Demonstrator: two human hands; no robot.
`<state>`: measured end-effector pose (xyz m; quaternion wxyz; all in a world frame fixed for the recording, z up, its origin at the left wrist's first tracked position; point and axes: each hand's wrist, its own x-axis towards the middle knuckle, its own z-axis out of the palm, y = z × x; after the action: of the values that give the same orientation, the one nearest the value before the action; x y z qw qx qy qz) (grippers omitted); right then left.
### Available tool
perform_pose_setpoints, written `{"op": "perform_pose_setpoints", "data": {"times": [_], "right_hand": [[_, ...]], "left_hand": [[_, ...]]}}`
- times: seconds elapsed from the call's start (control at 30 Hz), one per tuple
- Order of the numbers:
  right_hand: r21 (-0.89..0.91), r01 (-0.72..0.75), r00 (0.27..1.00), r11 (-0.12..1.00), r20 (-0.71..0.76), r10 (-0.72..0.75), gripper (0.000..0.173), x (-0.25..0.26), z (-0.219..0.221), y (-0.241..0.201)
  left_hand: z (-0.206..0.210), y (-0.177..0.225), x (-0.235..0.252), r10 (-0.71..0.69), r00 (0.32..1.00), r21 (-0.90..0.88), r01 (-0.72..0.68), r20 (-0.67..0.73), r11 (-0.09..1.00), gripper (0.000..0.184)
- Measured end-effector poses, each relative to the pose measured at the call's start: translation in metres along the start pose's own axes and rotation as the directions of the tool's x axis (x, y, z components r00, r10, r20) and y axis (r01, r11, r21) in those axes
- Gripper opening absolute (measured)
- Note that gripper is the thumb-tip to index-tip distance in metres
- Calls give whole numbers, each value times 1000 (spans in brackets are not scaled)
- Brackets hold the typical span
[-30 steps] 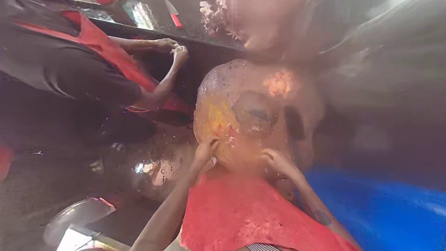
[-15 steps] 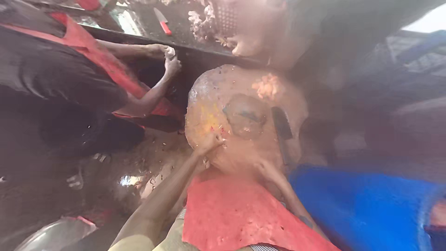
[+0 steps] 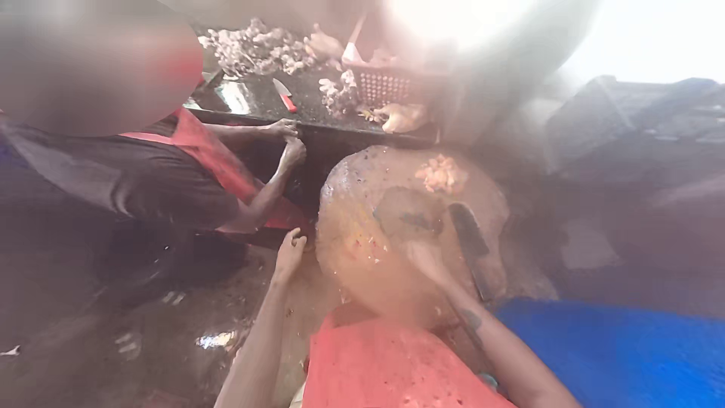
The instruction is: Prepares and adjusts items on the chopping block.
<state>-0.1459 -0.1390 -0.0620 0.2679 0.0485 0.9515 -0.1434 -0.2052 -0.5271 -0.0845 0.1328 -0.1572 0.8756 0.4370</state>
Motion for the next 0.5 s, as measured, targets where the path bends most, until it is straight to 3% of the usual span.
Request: {"op": "perform_pose_setpoints", "data": {"times": [0.1,0.27,0.33,0.37,0.4,0.43,0.47,0.5], "right_hand": [[-6,77,989,997,127,-76,33,-17,4,-22],[15,-49,992,999,-119,50,41,3,10,-11],[-15,-90,990,996,-110,88,41,8,11,-7],[-30,-98,990,995,-104,94,39,10,9,-5],[-45,-103,990,994,-104,97,37,12,5,-2],[-55,-108,988,993,-117,101,35,15,2,1],[-61,-103,986,993,-135,94,33,20,1,-1],[-76,-104,987,992,-129,93,33,24,-1,-7]], "left_hand": [[-2,-65,-21,-123,992,-83,124,21,989,43],[13,-174,-67,-304,949,-224,315,84,922,38],[22,-213,-97,-334,941,-152,338,55,929,37],[22,-211,-115,-366,930,-44,368,47,929,40],[18,-198,-132,-440,893,45,438,95,898,43],[11,-193,-147,-559,809,101,550,183,829,44],[5,-218,-159,-631,709,149,620,315,770,44],[23,-305,-192,-372,885,3,387,278,922,39]]}}
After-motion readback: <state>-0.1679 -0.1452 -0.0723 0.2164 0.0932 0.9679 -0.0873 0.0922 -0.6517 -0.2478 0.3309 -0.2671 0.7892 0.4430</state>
